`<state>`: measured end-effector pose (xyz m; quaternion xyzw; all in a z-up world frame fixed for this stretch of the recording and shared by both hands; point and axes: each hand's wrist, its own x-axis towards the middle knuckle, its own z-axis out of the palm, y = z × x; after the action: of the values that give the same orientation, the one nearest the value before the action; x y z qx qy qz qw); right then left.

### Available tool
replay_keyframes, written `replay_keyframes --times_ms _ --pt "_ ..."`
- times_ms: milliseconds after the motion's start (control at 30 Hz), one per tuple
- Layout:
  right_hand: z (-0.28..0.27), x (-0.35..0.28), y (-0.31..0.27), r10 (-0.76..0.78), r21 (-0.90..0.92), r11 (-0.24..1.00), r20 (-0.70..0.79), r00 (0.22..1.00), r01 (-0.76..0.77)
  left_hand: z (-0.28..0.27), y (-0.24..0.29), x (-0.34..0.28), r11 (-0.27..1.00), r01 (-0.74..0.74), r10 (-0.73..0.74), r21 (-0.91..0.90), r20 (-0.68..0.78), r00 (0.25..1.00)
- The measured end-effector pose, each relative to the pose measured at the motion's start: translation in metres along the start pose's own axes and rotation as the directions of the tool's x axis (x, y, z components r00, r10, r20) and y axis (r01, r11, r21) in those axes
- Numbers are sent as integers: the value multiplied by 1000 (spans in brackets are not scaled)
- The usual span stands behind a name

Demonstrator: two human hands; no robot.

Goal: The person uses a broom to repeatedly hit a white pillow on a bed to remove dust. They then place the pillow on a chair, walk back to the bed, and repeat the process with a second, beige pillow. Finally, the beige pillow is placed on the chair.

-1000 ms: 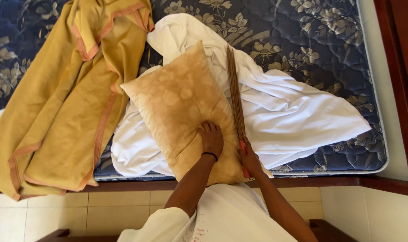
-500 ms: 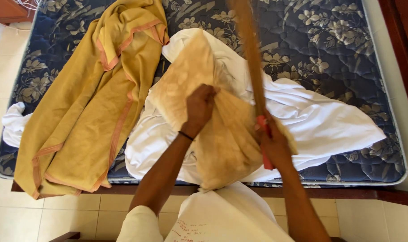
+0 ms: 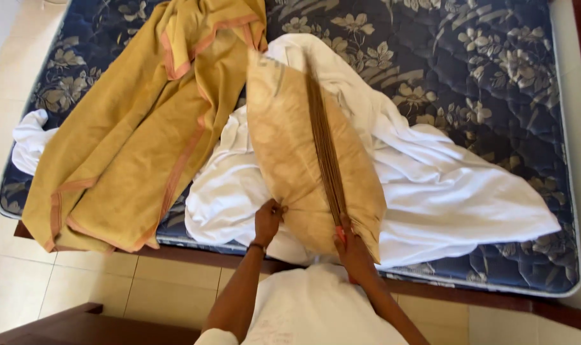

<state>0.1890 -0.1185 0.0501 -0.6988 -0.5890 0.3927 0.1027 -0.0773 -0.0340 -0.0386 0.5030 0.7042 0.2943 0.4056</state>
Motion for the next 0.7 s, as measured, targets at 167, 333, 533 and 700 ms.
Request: replay_keyframes --times_ms 167,333,533,700 --pt "-79 -39 -94 221 222 952 -18 975 -212 -13 24 -6 999 6 -6 -46 -3 1000" --pt "-129 -36 -118 156 415 908 -214 964 -55 0 4 8 992 -74 69 100 50 996" --pt "-93 10 -80 -325 262 484 -832 450 835 26 -1 5 986 38 -53 162 84 995" --pt "9 39 -25 -53 -108 993 5 999 53 14 97 -37 897 -244 311 369 -132 941"
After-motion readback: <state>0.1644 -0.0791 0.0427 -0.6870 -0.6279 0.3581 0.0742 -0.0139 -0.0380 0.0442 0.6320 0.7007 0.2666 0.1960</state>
